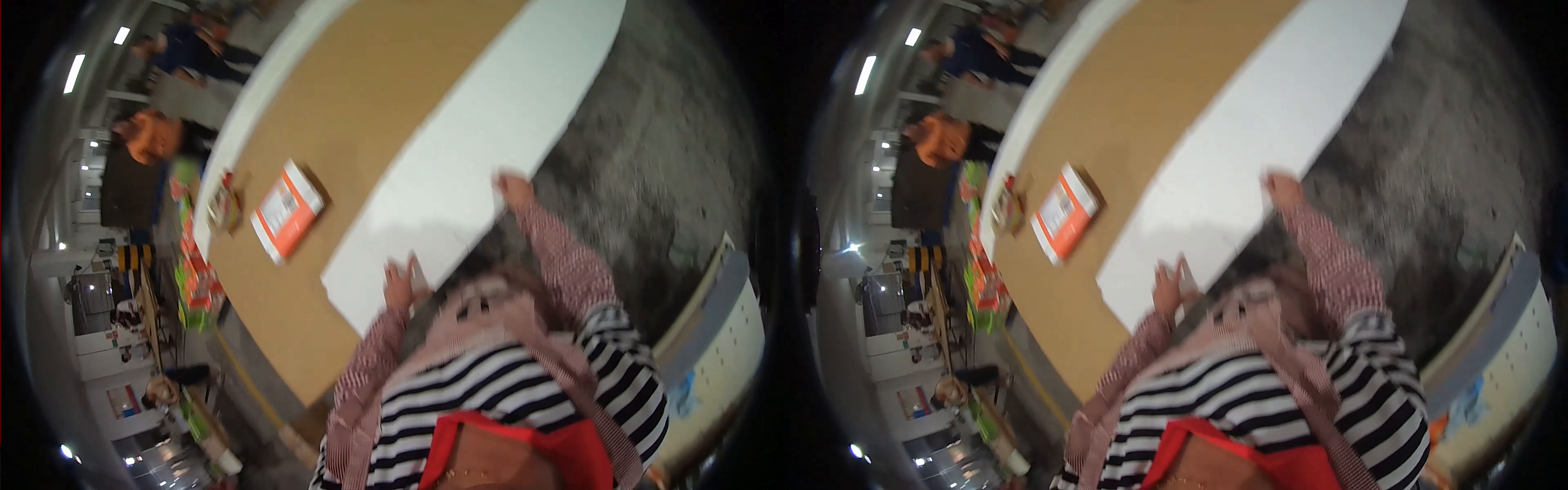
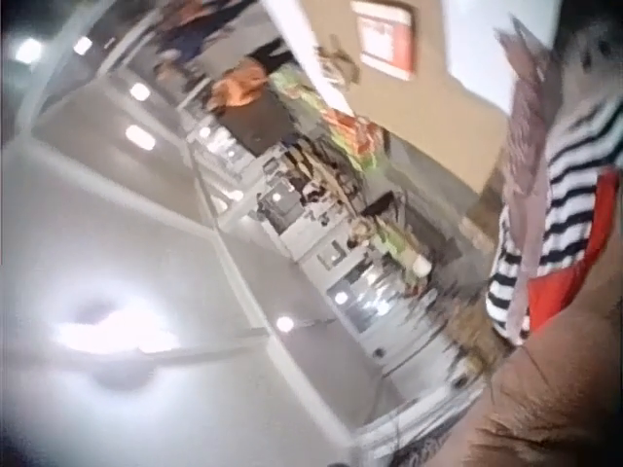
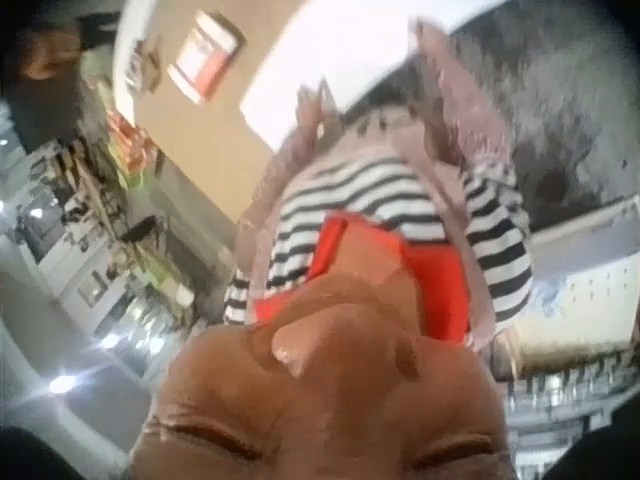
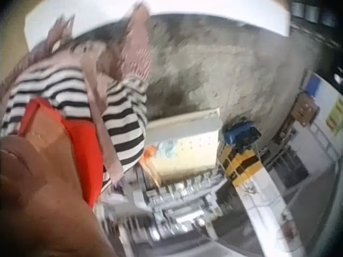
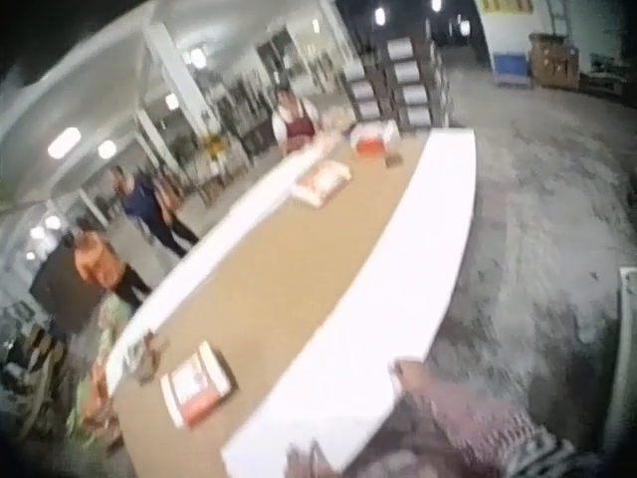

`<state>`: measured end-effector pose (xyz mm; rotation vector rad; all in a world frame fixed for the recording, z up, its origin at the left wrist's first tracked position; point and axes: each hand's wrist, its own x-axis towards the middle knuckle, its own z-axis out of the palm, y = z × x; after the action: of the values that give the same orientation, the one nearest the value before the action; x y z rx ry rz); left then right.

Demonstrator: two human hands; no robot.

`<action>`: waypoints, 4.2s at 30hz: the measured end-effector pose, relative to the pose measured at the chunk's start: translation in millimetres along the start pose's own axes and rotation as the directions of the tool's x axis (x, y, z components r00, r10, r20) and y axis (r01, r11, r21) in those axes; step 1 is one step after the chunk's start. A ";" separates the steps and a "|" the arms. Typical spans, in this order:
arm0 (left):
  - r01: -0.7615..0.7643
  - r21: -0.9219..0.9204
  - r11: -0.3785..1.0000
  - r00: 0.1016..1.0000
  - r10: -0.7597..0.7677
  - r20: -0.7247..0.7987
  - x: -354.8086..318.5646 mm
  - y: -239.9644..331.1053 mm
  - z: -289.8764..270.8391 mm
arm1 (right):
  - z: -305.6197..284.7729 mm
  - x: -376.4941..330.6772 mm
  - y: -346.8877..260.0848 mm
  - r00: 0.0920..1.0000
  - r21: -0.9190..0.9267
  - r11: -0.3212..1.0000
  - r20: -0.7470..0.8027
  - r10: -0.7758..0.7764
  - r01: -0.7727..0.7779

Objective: Organizing and counting large sheets of white paper on a packaging table.

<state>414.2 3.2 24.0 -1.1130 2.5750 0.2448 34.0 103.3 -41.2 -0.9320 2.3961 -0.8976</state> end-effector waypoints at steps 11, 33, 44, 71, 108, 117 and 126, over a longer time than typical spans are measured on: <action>0.025 0.073 0.997 0.997 -0.030 0.071 0.3 9.1 -15.7 | -18.2 -2.2 -17.7 0.993 -0.005 0.998 0.103 -0.063 0.064; 0.055 -0.042 0.998 0.998 -0.053 0.045 1.2 10.8 -6.0 | -22.0 -1.4 -9.1 0.995 0.147 0.985 0.039 -0.096 0.090; 0.076 -0.065 0.995 0.996 -0.073 0.050 3.5 11.8 -5.1 | -30.5 -31.2 -21.5 0.999 0.145 0.989 0.013 0.030 -0.032; 0.075 -0.059 0.995 0.996 -0.072 0.056 -2.2 9.2 -6.1 | -14.5 2.1 -25.3 0.984 -0.176 0.981 0.169 -0.049 0.079; 0.102 -0.032 0.994 0.991 -0.099 0.090 -8.1 8.8 -4.4 | -19.0 -30.9 -46.3 0.993 -0.140 0.986 0.084 -0.077 0.089; 0.099 -0.022 0.995 0.992 -0.097 0.080 8.9 1.1 -6.1 | -17.9 -20.2 -55.6 0.994 0.094 0.995 0.097 -0.042 0.033; 0.142 -0.081 0.987 0.985 -0.132 0.109 -9.7 8.5 4.0 | -2.4 -47.8 -37.3 0.986 -0.128 0.989 0.161 -0.047 0.068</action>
<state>415.1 16.7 24.0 -1.2685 2.4055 0.3764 82.1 117.1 -6.8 -1.0848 2.3261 -0.6632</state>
